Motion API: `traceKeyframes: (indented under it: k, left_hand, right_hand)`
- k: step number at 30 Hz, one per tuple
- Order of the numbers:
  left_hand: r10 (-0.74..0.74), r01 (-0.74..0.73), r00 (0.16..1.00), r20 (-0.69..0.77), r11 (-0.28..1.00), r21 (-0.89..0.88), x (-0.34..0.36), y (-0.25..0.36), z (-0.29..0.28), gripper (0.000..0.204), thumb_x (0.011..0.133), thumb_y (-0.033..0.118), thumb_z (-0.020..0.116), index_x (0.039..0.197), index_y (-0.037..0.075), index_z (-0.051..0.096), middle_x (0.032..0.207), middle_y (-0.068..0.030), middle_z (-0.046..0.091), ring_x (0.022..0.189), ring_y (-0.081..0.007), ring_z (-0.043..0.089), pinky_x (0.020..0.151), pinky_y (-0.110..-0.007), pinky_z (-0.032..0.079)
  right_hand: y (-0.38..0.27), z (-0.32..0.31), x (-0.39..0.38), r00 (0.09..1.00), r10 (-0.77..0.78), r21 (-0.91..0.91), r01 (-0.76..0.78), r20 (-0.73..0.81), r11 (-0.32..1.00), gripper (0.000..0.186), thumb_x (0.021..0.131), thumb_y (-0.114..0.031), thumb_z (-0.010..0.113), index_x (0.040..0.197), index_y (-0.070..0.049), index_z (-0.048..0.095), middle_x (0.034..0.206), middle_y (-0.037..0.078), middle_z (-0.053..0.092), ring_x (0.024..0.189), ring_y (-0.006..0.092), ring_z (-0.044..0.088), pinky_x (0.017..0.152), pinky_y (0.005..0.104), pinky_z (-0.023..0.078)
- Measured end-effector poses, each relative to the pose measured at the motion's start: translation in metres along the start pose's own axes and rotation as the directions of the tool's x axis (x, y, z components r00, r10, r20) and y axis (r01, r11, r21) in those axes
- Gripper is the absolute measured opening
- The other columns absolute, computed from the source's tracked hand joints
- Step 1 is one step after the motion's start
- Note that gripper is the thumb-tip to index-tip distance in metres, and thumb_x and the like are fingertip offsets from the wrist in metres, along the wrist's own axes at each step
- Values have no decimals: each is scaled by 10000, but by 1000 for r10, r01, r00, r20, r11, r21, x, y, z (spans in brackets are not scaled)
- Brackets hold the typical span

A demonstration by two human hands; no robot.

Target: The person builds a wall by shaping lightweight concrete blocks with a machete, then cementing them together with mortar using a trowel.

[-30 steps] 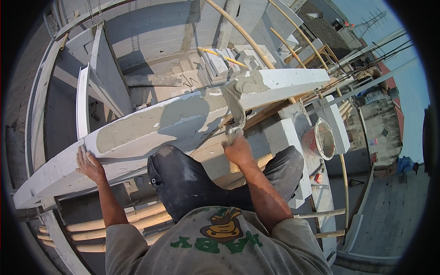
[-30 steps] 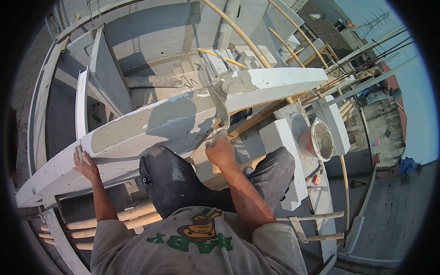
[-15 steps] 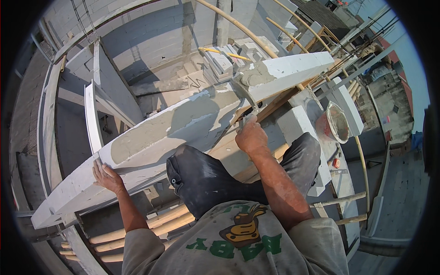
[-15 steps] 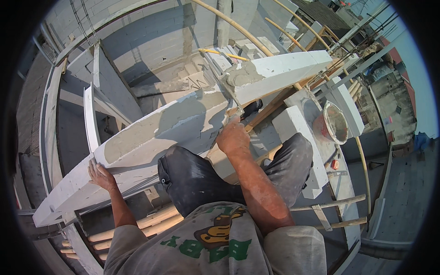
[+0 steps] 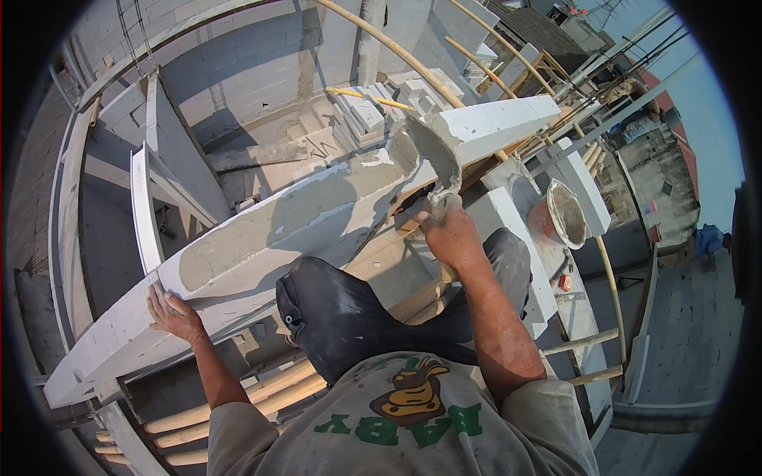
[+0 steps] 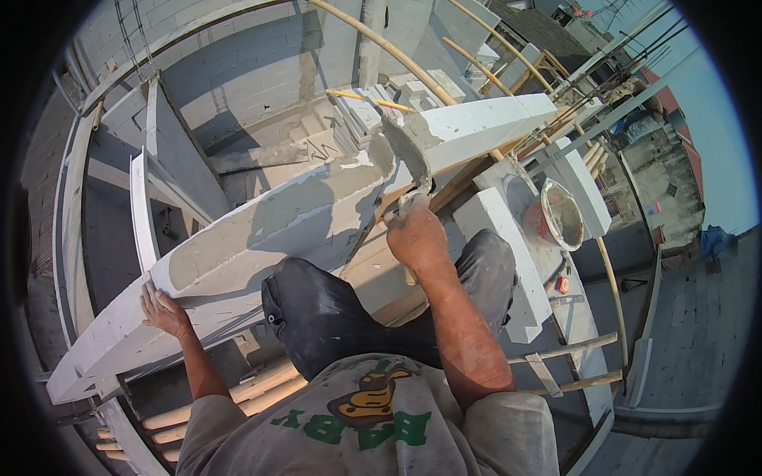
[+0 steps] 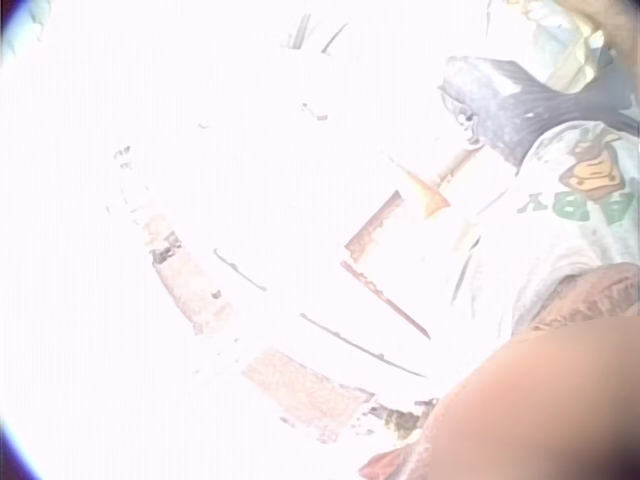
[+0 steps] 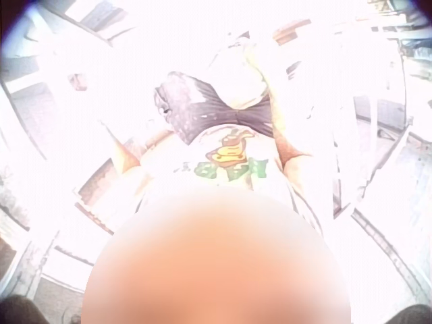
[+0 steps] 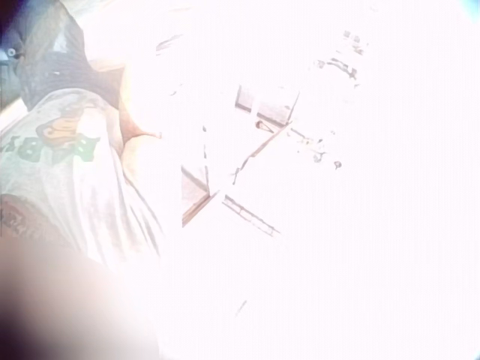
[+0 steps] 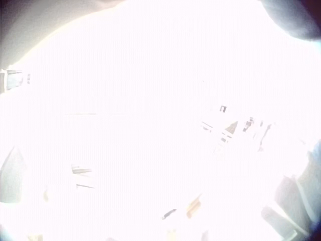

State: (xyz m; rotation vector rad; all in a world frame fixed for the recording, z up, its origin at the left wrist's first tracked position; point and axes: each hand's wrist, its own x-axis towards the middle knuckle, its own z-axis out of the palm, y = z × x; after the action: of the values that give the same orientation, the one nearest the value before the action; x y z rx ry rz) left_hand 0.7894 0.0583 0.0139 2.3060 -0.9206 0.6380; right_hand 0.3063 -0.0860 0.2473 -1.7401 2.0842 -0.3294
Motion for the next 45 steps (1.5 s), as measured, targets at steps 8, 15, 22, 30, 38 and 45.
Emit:
traceKeyframes:
  k: [8,15,22,30,38,45]
  left_hand:
    - [6,-6,1000,8,1000,8,-1,2,-2,476,992,408,295,1323,177,549,1407,-6,480,1337,-286,371,1039,-711,91]
    - [15,-17,999,39,998,52,-1,-12,4,494,990,423,276,1363,194,507,1438,-3,449,1347,-288,364,1025,-724,96]
    - [-33,21,979,202,998,60,7,-17,-3,480,989,422,314,1369,194,500,1455,-22,426,1382,-280,315,1038,-715,75]
    - [-24,35,976,218,998,-48,7,-41,9,510,982,440,313,1378,169,487,1462,-58,415,1391,-307,294,1053,-695,66]
    - [-41,59,983,177,993,-98,5,-36,3,477,974,362,372,1321,80,539,1407,-137,467,1356,-358,331,1120,-457,224]
    - [-67,69,986,153,998,-8,3,-6,4,458,976,350,362,1332,120,537,1417,-96,466,1354,-323,346,1097,-509,226]
  right_hand:
    - [53,-79,37,962,84,741,-254,260,621,322,912,-317,573,986,-5,608,685,33,576,479,117,536,406,252,428]
    - [68,-97,73,902,-11,677,-315,431,665,352,910,-367,552,926,-24,630,624,7,568,409,91,508,347,211,381]
    - [97,-101,131,869,-90,675,-307,486,671,323,925,-323,515,965,-22,628,668,27,594,426,89,520,344,200,379]
    - [123,-107,144,903,-57,707,-293,426,644,323,919,-329,540,930,-21,635,643,33,588,430,93,518,350,215,382]
    - [114,-142,102,971,-137,795,-77,198,602,355,894,-321,585,947,27,634,641,70,593,430,125,541,382,233,434]
    - [95,-69,52,987,-112,733,-10,117,680,294,888,-280,653,974,-8,582,644,13,525,468,108,530,408,250,428]
